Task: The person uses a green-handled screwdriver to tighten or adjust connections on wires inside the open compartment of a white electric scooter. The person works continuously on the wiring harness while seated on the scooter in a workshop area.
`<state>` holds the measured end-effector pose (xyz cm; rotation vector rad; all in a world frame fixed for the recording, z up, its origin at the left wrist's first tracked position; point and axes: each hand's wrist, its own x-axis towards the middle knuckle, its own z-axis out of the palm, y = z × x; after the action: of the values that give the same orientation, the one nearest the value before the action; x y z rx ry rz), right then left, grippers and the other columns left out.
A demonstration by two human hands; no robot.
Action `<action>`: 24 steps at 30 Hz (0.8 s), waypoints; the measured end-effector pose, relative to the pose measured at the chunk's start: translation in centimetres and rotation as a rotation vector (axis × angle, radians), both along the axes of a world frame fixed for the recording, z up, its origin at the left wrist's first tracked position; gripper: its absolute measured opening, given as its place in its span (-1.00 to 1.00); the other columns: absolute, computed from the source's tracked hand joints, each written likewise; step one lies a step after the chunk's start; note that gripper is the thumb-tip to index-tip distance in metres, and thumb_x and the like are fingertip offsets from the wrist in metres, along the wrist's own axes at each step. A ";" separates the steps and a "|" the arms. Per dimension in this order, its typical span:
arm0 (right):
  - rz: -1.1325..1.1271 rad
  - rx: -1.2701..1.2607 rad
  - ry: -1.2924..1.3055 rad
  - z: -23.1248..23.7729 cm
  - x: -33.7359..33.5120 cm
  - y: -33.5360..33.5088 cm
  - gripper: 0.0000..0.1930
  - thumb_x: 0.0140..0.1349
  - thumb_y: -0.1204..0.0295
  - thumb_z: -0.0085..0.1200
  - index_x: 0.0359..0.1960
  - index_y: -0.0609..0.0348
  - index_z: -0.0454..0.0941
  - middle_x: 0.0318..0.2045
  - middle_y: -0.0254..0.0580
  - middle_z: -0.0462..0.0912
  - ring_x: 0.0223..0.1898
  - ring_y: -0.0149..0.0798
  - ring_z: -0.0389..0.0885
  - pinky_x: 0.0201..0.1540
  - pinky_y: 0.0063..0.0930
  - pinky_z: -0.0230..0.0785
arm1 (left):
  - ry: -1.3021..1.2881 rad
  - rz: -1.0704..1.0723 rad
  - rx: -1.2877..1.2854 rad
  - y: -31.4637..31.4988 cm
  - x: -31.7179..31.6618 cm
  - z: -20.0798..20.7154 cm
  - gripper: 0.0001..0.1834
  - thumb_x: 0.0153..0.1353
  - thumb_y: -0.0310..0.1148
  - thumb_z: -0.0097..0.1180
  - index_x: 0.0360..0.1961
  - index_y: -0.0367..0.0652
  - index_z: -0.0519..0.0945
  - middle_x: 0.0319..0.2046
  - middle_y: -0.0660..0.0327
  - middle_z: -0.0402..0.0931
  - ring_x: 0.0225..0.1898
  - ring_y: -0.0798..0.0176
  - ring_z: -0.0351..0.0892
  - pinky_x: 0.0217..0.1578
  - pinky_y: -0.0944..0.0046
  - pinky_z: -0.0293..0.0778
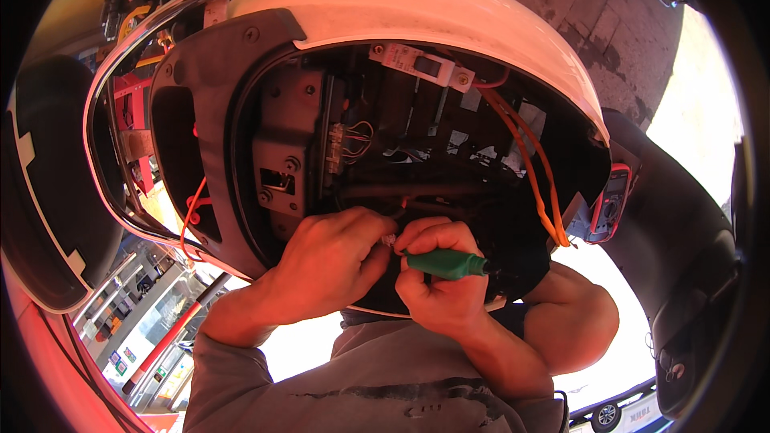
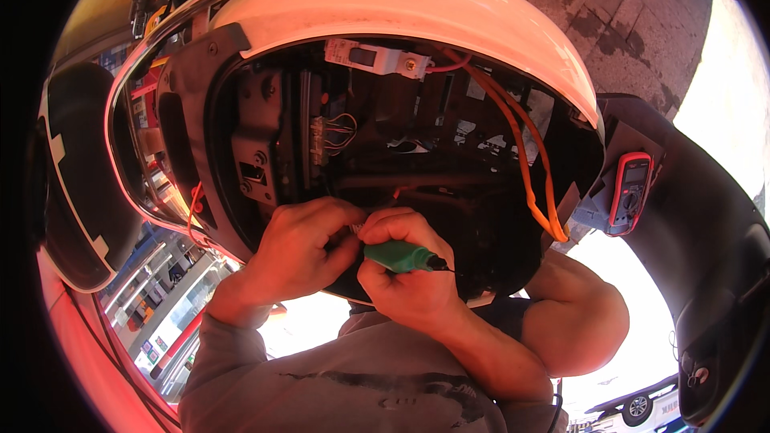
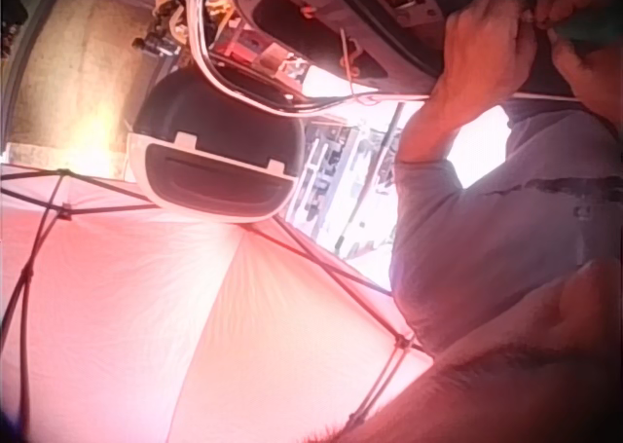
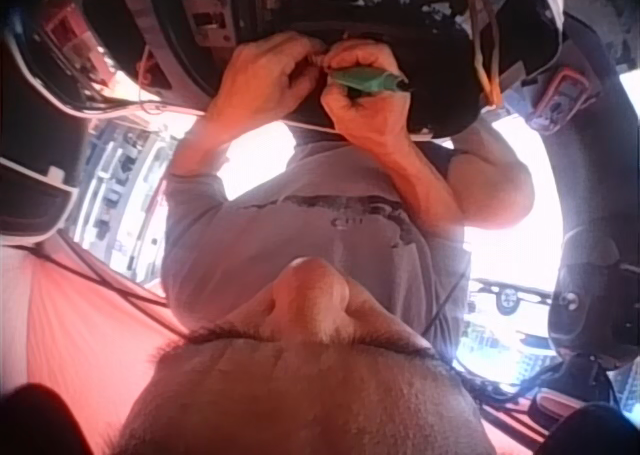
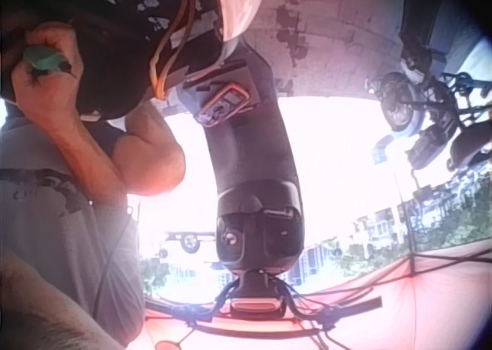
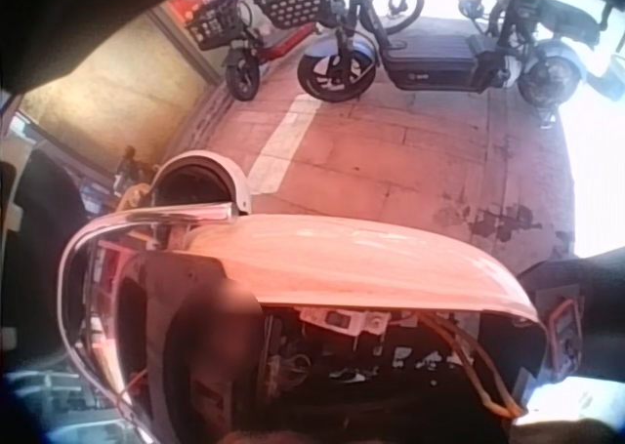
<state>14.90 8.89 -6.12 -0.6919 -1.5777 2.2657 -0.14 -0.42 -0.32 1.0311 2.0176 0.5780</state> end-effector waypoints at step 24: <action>-0.013 0.144 0.036 0.0 -0.2 0.3 -0.66 0.03 0.84 0.10 -0.16 0.28 0.40 -0.18 0.01 0.63 -0.35 -0.46 0.60 -0.32 -0.63 0.50 | -0.002 -0.019 -0.049 -0.1 -0.1 0.1 -0.76 0.00 -0.64 0.30 -0.24 -0.27 0.69 -0.35 0.08 0.69 -0.42 0.05 0.73 -0.44 0.22 0.61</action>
<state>14.75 9.17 -6.17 -0.6183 -1.6940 2.1174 -0.28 -0.56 -0.21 1.0188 2.0080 0.5171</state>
